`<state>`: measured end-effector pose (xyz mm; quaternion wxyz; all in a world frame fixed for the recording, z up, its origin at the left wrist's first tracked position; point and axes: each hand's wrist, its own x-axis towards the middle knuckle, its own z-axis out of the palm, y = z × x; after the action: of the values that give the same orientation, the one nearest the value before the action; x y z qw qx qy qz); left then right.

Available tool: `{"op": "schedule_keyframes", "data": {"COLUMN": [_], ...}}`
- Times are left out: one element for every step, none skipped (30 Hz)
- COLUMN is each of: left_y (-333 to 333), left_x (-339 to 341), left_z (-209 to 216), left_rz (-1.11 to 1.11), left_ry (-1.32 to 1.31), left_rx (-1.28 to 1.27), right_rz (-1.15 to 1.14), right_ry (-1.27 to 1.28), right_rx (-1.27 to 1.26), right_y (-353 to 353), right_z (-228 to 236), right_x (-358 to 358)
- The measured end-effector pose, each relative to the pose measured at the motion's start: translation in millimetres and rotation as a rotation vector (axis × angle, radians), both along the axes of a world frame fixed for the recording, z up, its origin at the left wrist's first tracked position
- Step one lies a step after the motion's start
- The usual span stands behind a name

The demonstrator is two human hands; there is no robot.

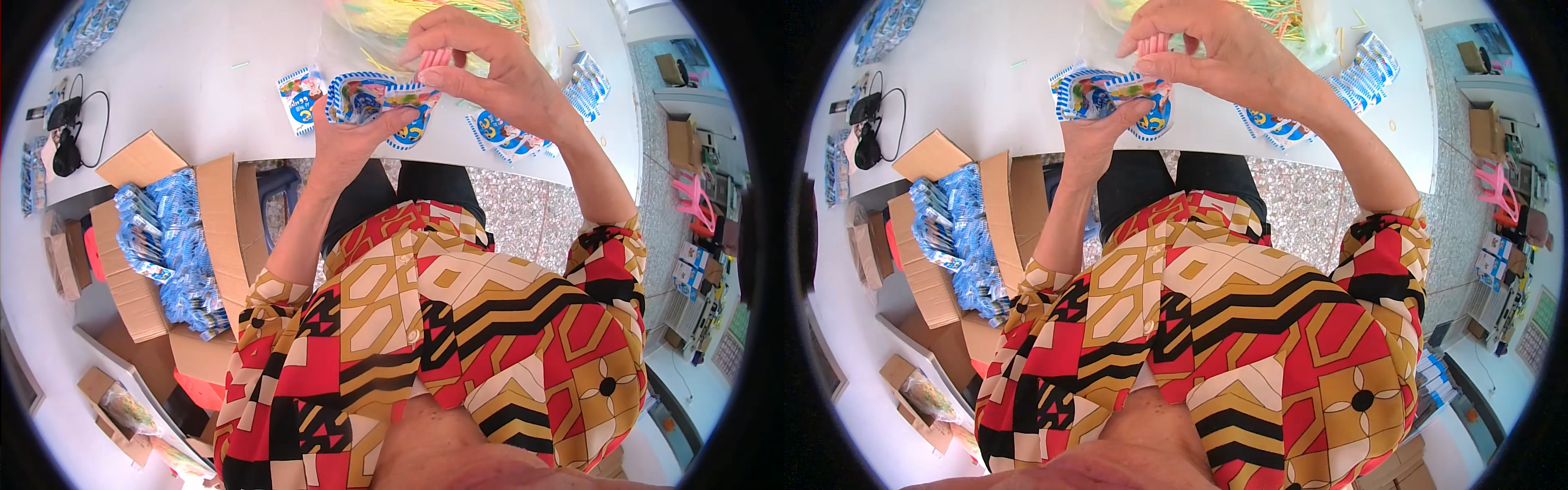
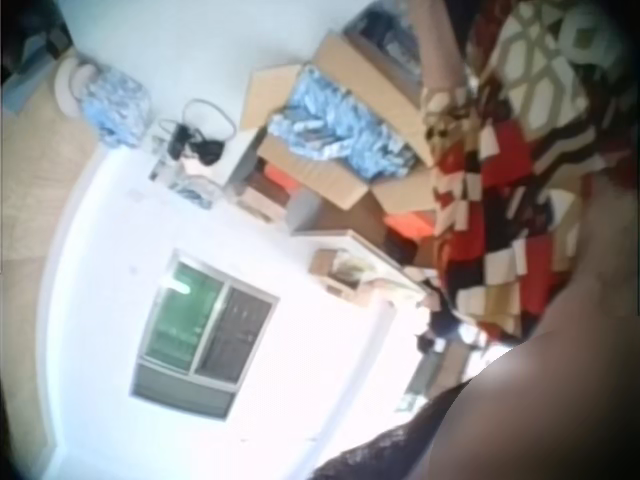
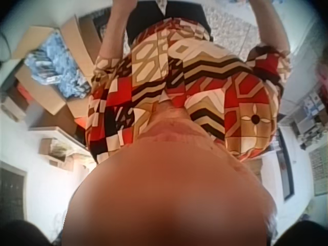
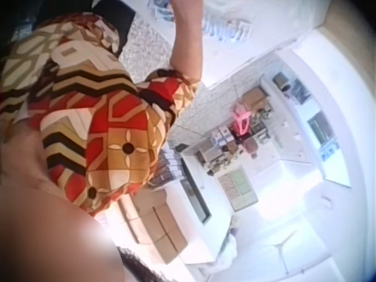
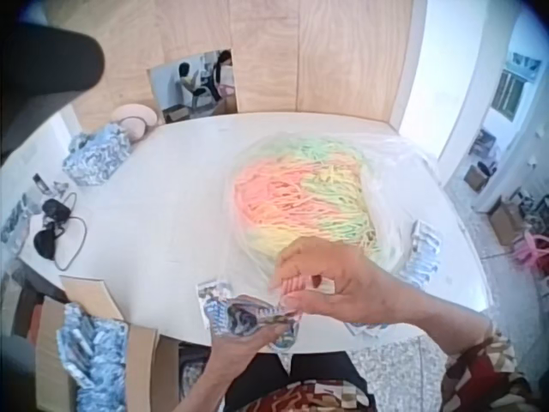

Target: Placing bunches of colored plastic strands into individual plastic containers.

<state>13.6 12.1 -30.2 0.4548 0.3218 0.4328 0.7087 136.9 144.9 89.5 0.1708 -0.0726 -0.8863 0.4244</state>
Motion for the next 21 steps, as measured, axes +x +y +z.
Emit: {"op": "schedule_keyframes", "data": {"left_y": [1, 0, 0, 0, 0, 0, 0, 1, 1, 2, 2, 2, 1, 1, 2, 3, 4, 4, 5, 4, 4], "left_x": [0, 0, 0, 1, 1, 0, -1, -1, -1, -1, -1, -1, -1, 1, 2, 3, 4, 5, 7, 8, 8], "left_z": [1, 1, 1, 2, 1, -1, -4, -4, -3, -2, -2, -1, 0, 0, -1, -1, 0, 1, 4, 4, 3], "left_rz": [-0.008, -0.012, -0.011, -0.005, 0.002, 0.004, 0.019, 0.029, 0.026, 0.031, 0.039, 0.039, 0.036, 0.026, 0.016, -0.005, -0.022, -0.031, -0.034, -0.033, -0.041], "left_ry": [0.001, 0.001, 0.001, -0.008, -0.017, -0.017, -0.017, -0.018, -0.019, -0.022, -0.023, -0.022, -0.029, -0.039, -0.042, 0.007, 0.057, 0.056, 0.042, 0.029, 0.027], "left_rx": [0.002, 0.003, 0.005, 0.013, 0.019, 0.018, 0.039, 0.061, 0.061, 0.073, 0.085, 0.085, 0.081, 0.077, 0.077, 0.048, 0.018, 0.016, -0.006, -0.031, -0.037], "right_rz": [-0.016, -0.016, 0.043, 0.102, 0.103, 0.133, 0.163, 0.160, 0.091, 0.020, 0.020, 0.012, 0.004, -0.006, -0.055, -0.106, -0.113, -0.149, -0.185, -0.192, -0.261], "right_ry": [0.184, 0.184, 0.108, 0.032, 0.032, 0.034, 0.036, 0.036, 0.072, 0.108, 0.109, 0.048, -0.012, -0.012, -0.007, -0.002, -0.001, -0.005, -0.010, -0.011, 0.049], "right_rx": [0.107, 0.108, 0.139, 0.169, 0.169, 0.093, 0.017, 0.018, -0.185, -0.388, -0.388, -0.432, -0.475, -0.475, -0.460, -0.445, -0.446, -0.309, -0.171, -0.177, -0.108], "right_y": [-2, -2, 0, 2, 4, 6, 6, 6, 6, 5, 6, 7, 7, 6, 5, 4, 3, 0, -2, -6, -10], "right_z": [-5, -9, -15, -20, -24, -29, -33, -36, -40, -43, -45, -46, -48, -52, -57, -59, -58, -57, -55, -55, -55], "right_x": [-1, 1, 3, 4, 6, 7, 9, 13, 16, 20, 23, 26, 28, 30, 33, 36, 37, 40, 43, 46, 50]}}
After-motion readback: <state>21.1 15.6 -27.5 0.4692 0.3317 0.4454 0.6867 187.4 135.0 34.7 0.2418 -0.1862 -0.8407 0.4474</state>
